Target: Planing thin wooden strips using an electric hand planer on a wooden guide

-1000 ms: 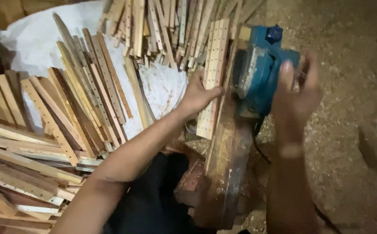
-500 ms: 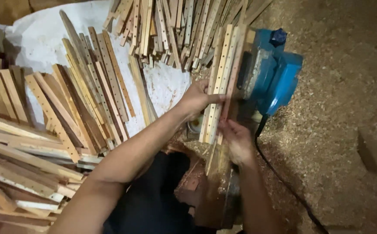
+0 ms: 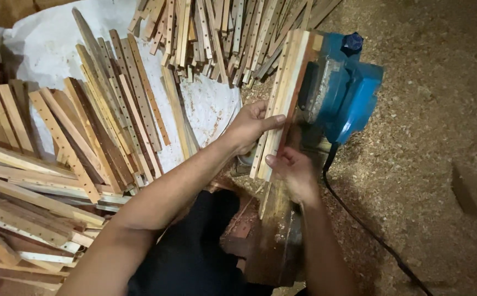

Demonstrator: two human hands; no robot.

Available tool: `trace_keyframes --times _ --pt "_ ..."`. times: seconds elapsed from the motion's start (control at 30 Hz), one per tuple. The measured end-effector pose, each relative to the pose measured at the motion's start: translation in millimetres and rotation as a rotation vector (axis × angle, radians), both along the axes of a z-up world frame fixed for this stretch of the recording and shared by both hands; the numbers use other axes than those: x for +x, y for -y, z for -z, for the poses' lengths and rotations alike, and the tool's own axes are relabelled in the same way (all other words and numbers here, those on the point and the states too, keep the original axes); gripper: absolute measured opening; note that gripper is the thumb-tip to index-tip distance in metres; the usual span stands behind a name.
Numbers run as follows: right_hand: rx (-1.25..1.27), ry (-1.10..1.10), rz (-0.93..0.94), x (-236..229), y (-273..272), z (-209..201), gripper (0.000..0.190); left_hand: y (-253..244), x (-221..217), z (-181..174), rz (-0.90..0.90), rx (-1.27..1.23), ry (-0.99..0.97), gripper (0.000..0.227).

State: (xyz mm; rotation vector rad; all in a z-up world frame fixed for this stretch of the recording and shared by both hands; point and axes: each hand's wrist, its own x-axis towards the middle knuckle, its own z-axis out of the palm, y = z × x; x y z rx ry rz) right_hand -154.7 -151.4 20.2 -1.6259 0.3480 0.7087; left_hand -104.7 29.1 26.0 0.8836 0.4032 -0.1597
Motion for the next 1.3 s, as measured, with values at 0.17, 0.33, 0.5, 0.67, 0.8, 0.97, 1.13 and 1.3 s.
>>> trace_keyframes --times 0.17,0.33,0.5,0.67,0.8,0.97,1.13,1.3 --pt "0.103 -0.053 -0.021 4.1 -4.9 -17.9 0.049 -4.0 -10.1 2.7 0.032 -0.027 -0.014 0.033" --pt "0.101 -0.060 -0.064 5.2 -14.9 -24.0 0.054 8.3 -17.6 -23.1 -0.004 -0.037 -0.024 0.034" --pt "-0.012 0.010 -0.068 2.4 -33.4 -64.2 0.022 25.0 -12.2 -16.4 0.001 0.524 -0.054 0.065" --pt "-0.340 0.259 -0.229 17.5 -24.0 -126.3 0.012 27.2 8.0 -36.0 0.131 0.746 -0.152 0.060" --pt "-0.835 0.945 0.120 79.9 31.8 -98.2 0.034 13.2 26.7 15.4 0.223 0.911 -0.077 0.068" --pt "-0.351 0.523 0.172 151.5 28.0 -78.9 0.052 11.1 24.2 -8.1 0.260 0.892 -0.005 0.066" --pt "-0.114 0.061 0.370 150.6 43.7 -84.6 0.052 8.5 34.5 -7.0 0.285 0.942 0.046 0.066" --pt "-0.133 0.063 0.485 87.6 68.0 -120.9 0.039 8.4 34.9 38.3 0.642 1.220 0.250 0.050"
